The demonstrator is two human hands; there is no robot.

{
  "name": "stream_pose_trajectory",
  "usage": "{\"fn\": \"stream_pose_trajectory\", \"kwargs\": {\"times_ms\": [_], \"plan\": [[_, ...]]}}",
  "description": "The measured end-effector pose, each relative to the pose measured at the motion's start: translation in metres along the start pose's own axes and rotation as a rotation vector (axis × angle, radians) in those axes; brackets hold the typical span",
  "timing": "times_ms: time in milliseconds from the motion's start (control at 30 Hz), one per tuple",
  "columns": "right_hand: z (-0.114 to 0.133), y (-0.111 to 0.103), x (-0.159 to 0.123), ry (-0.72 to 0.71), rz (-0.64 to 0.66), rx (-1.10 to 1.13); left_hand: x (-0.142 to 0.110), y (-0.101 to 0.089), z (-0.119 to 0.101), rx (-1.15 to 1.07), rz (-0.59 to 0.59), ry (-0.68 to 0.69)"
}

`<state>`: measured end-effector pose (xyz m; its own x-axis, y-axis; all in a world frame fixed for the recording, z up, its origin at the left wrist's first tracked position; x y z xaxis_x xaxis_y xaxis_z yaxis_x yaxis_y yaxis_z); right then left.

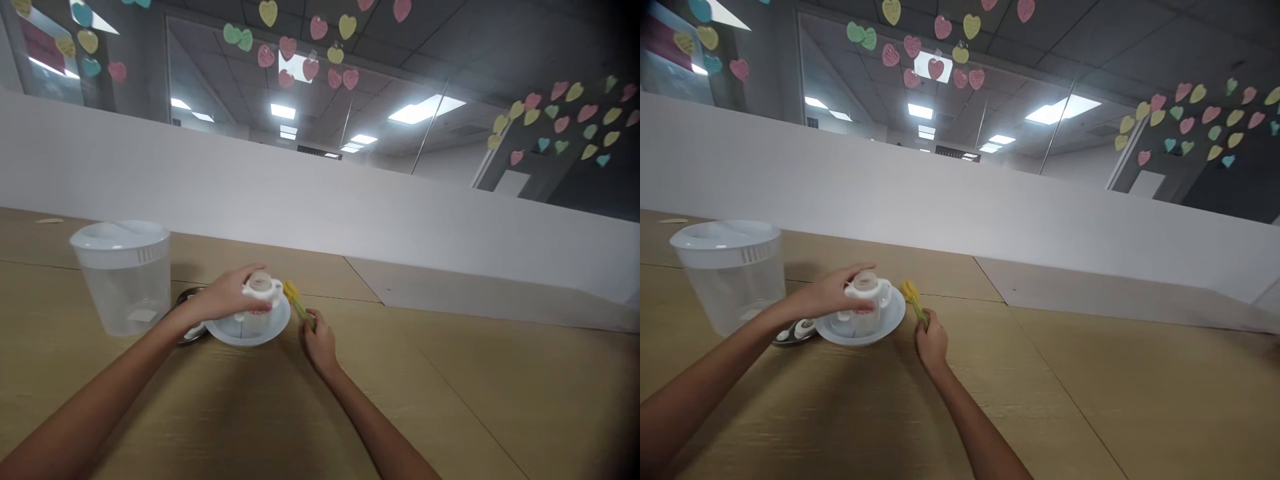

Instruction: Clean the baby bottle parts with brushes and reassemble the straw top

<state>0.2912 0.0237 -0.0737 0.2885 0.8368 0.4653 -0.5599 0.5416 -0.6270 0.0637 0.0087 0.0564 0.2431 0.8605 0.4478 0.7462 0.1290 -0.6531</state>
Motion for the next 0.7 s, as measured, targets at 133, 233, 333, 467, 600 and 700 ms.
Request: {"fn": "stream_pose_trajectory", "kwargs": {"times_ms": [133, 233, 333, 467, 600, 700], "plan": [[-0.001, 0.006, 0.000, -0.014, 0.086, -0.043, -0.026, 0.031, -0.030, 0.019, 0.183, 0.102], [0.004, 0.006, -0.002, -0.046, 0.135, -0.057, -0.042, 0.046, -0.043, 0.058, 0.198, 0.187], [0.007, 0.006, -0.003, -0.065, 0.156, -0.082, -0.053, 0.053, -0.045, 0.117, 0.176, 0.211], [0.008, 0.008, -0.003, -0.074, 0.161, -0.119, -0.066, 0.054, -0.035, 0.146, 0.149, 0.209], [0.008, 0.009, -0.003, -0.084, 0.152, -0.147, -0.073, 0.055, -0.017, 0.121, 0.159, 0.155], [0.008, 0.010, -0.003, -0.084, 0.154, -0.168, -0.077, 0.057, -0.007, 0.093, 0.186, 0.114]]}}
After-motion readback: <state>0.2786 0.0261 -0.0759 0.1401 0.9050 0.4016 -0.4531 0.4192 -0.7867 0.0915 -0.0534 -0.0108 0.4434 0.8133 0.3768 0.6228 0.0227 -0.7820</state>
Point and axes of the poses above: each hand's wrist, its own x-axis towards the middle knuckle, its own y-axis out of the palm, z = x × y, the point moved 6 cm from there along x, towards the middle knuckle, and after that the axes turned 8 degrees about -z, right-handed, at the moved point
